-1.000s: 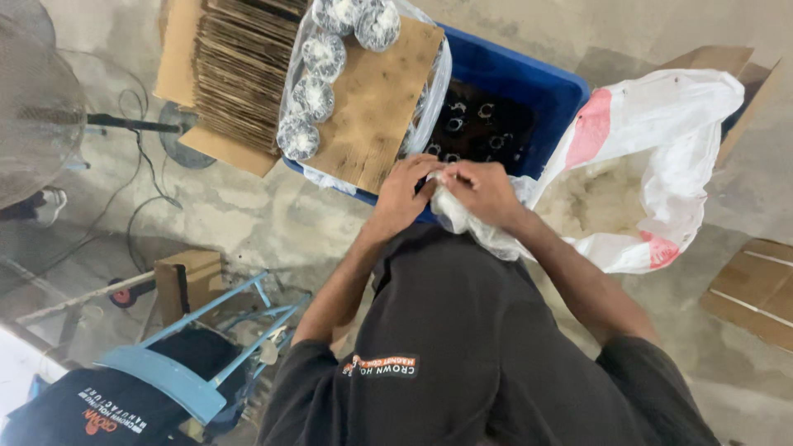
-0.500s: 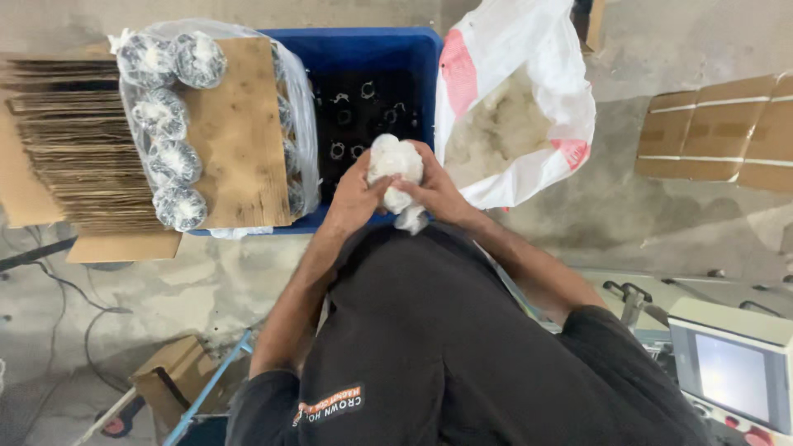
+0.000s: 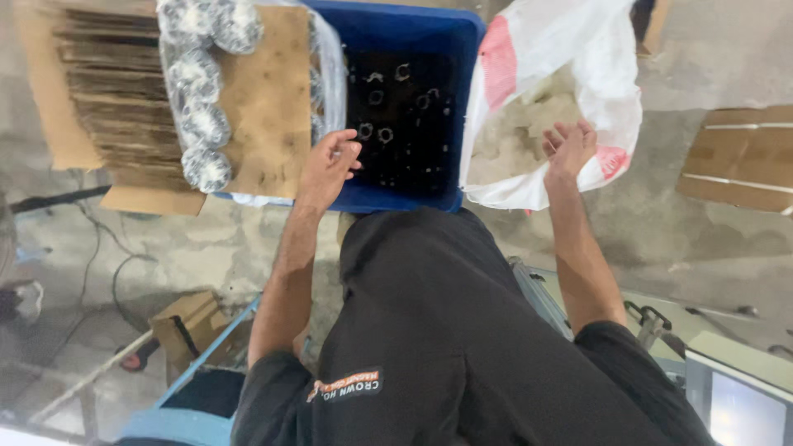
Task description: The person works at a multi-spindle winding machine, fitting small black-and-orange rotor-like components into the machine stations and manipulating them by hand. They then unwrap round bubble-wrapped components from a cardboard box and place them into a blue plastic bin, before returning to the machine and using a hand tool on a machine station.
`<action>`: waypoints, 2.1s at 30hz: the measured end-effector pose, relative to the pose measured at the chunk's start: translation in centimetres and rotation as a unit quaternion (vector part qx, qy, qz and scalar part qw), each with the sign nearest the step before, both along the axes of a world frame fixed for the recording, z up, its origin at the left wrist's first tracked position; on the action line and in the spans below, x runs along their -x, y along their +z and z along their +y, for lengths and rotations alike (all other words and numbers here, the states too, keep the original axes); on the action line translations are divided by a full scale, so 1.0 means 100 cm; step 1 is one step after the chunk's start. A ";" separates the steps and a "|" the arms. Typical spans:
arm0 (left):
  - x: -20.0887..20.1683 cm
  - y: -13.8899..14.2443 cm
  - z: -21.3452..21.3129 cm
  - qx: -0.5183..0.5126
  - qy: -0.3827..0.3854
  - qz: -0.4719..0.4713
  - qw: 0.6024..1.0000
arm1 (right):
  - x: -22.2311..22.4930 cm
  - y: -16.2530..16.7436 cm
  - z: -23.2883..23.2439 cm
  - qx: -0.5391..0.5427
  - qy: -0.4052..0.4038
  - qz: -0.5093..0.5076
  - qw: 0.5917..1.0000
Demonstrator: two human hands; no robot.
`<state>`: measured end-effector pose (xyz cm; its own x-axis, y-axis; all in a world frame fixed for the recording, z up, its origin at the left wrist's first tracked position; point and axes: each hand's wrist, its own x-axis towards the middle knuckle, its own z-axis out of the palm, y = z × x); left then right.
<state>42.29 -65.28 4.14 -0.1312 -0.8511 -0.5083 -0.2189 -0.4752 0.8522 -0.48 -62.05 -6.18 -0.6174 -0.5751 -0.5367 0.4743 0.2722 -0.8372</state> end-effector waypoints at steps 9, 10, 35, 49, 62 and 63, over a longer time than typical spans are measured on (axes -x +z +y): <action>0.030 -0.073 -0.003 0.105 0.039 -0.170 0.979 | -0.166 0.030 -0.030 0.112 0.547 0.434 0.707; 0.039 -0.086 -0.007 0.114 0.020 -0.167 0.979 | -0.182 0.021 -0.040 0.000 0.653 0.441 0.616; 0.099 -0.183 -0.066 0.055 -0.234 -0.426 0.872 | -0.197 -0.049 -0.170 -0.029 0.771 0.469 0.429; 0.042 -0.200 -0.101 0.095 -0.216 -0.369 0.899 | -0.219 -0.061 -0.168 -0.197 0.741 0.591 0.250; 0.107 -0.208 -0.093 -0.058 -0.143 -0.259 0.954 | -0.206 -0.098 -0.234 -0.324 0.629 0.409 0.577; 0.110 -0.207 -0.094 -0.037 -0.118 -0.257 0.959 | -0.209 -0.101 -0.233 -0.318 0.641 0.408 0.568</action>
